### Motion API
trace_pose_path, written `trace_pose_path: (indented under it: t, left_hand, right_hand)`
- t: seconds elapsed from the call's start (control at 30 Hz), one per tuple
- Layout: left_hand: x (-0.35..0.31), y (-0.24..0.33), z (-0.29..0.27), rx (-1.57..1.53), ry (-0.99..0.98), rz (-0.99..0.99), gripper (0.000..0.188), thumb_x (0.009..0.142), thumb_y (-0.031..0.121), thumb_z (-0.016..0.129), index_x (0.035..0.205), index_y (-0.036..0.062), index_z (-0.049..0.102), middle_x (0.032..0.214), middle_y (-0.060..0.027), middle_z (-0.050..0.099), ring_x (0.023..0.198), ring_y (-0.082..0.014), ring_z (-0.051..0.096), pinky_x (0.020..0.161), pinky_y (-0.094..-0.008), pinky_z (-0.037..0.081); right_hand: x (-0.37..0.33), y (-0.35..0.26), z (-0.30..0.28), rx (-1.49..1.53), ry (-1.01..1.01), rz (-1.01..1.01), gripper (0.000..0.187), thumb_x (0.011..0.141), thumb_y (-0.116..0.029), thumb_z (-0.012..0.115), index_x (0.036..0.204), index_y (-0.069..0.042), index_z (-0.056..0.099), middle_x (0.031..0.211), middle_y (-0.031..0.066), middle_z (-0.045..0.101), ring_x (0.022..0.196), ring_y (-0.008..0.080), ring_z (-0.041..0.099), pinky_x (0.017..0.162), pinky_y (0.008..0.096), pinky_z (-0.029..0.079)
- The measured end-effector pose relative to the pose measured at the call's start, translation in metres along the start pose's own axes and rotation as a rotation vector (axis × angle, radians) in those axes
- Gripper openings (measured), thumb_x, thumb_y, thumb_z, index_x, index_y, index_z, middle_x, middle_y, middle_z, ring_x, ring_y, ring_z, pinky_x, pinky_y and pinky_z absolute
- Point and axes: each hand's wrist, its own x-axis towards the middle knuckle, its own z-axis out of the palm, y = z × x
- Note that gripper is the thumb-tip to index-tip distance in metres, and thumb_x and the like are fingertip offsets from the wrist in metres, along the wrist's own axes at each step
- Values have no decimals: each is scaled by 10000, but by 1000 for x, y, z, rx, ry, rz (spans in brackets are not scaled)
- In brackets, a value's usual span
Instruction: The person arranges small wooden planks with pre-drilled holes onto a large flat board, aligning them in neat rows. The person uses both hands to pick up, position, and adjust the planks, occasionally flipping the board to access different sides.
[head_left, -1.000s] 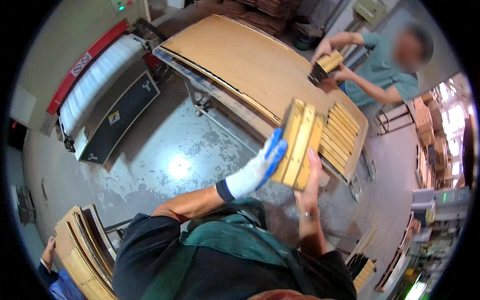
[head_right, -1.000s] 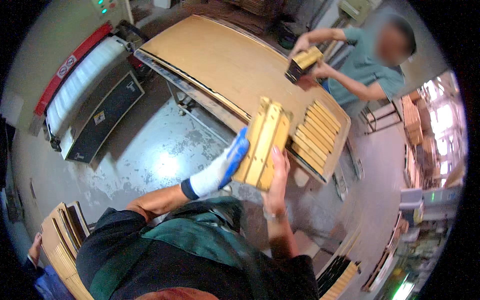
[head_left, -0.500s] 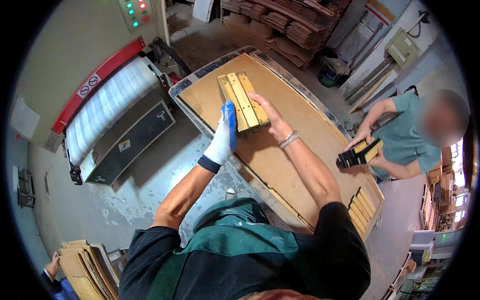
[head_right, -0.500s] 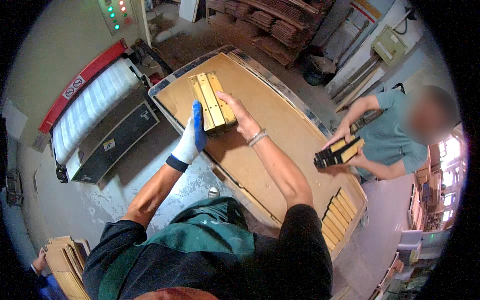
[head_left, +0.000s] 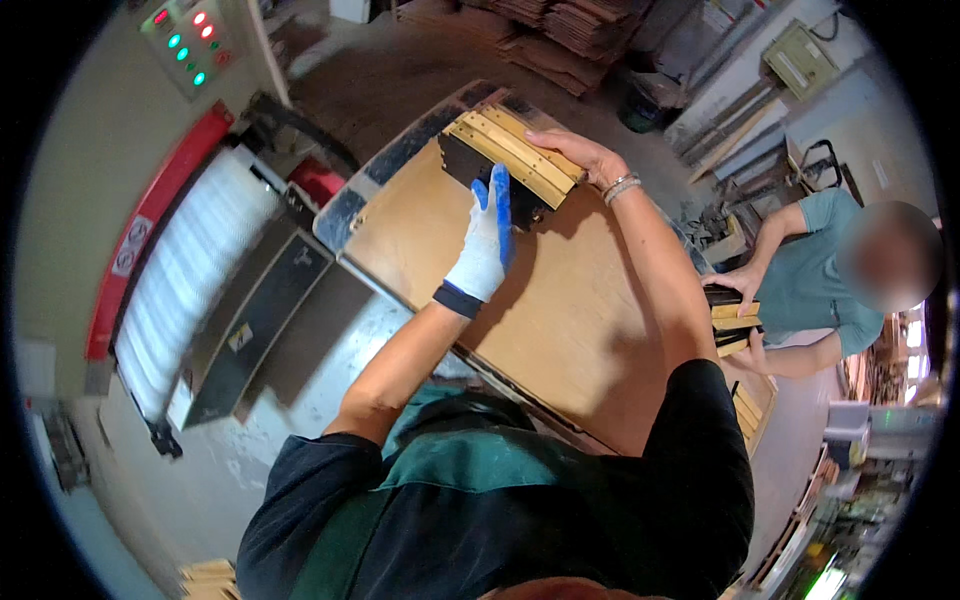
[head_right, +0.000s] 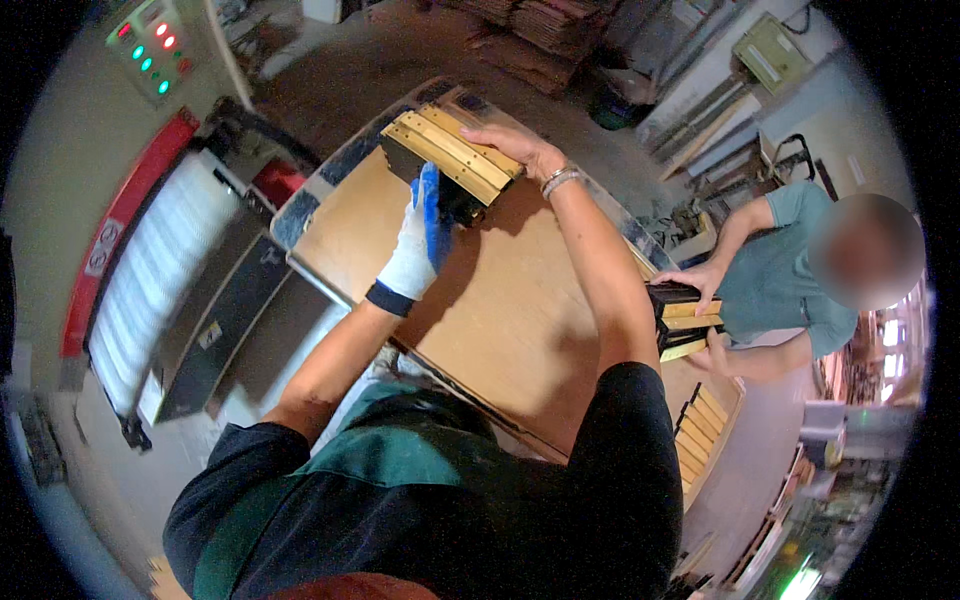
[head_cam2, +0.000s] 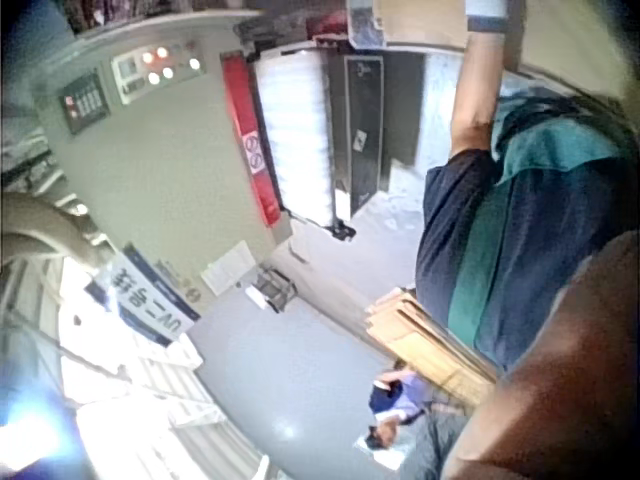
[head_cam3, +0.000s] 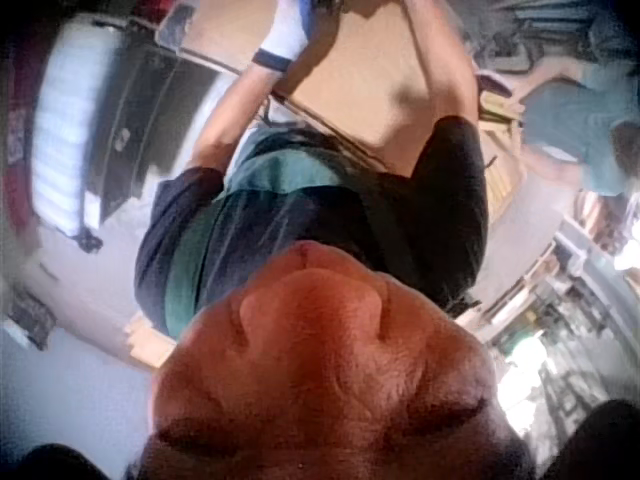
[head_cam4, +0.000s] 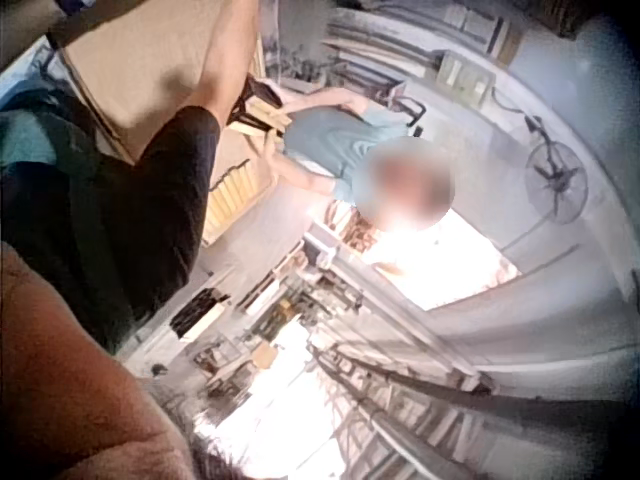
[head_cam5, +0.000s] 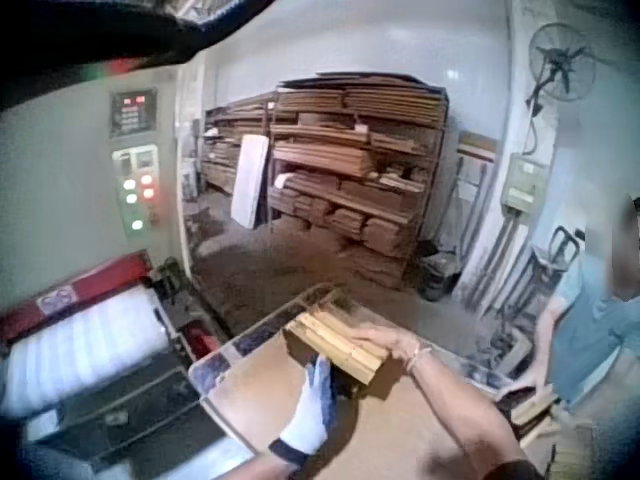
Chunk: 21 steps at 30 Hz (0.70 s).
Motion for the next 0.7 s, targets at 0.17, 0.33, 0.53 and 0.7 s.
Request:
trace_pose_path:
  t: [0.17, 0.33, 0.53, 0.7]
  left_hand:
    - [34, -46, 10, 391, -44, 16, 540, 1103, 181, 452, 1580, -28, 314, 1544, -346, 424, 1393, -467, 485, 1150, -481, 417]
    - [33, -49, 31, 74, -210, -256, 580, 1136, 220, 354, 1651, 32, 164, 1667, -374, 151, 1519, -508, 264, 1266, -474, 243]
    - [40, -62, -22, 28, -209, -44, 507, 1116, 188, 440, 1576, 1, 334, 1531, -305, 428, 1370, -411, 485, 1138, -451, 402]
    - [37, -86, -63, -42, -300, 104, 433, 1100, 165, 498, 1495, -10, 486, 1535, -205, 498, 1322, -272, 573, 1063, -344, 498]
  right_hand:
    - [32, -38, -28, -196, 98, -51, 578, 965, -494, 726, 1289, -15, 712, 1233, 55, 729, 1030, 109, 666, 898, 271, 539]
    - [48, -23, -73, -356, 110, -8, 529, 982, -461, 713, 1240, 0, 741, 1286, 38, 701, 1096, 134, 625, 978, 279, 481]
    - [37, -48, -24, -907, 352, -68, 1239, 720, -671, 828, 1595, 41, 314, 1557, 281, 459, 1419, 370, 481, 1165, 440, 405]
    - [28, -71, 51, -1239, 496, 6, 1266, 641, -500, 907, 1610, -16, 252, 1400, 302, 521, 1300, 470, 526, 1082, 503, 463]
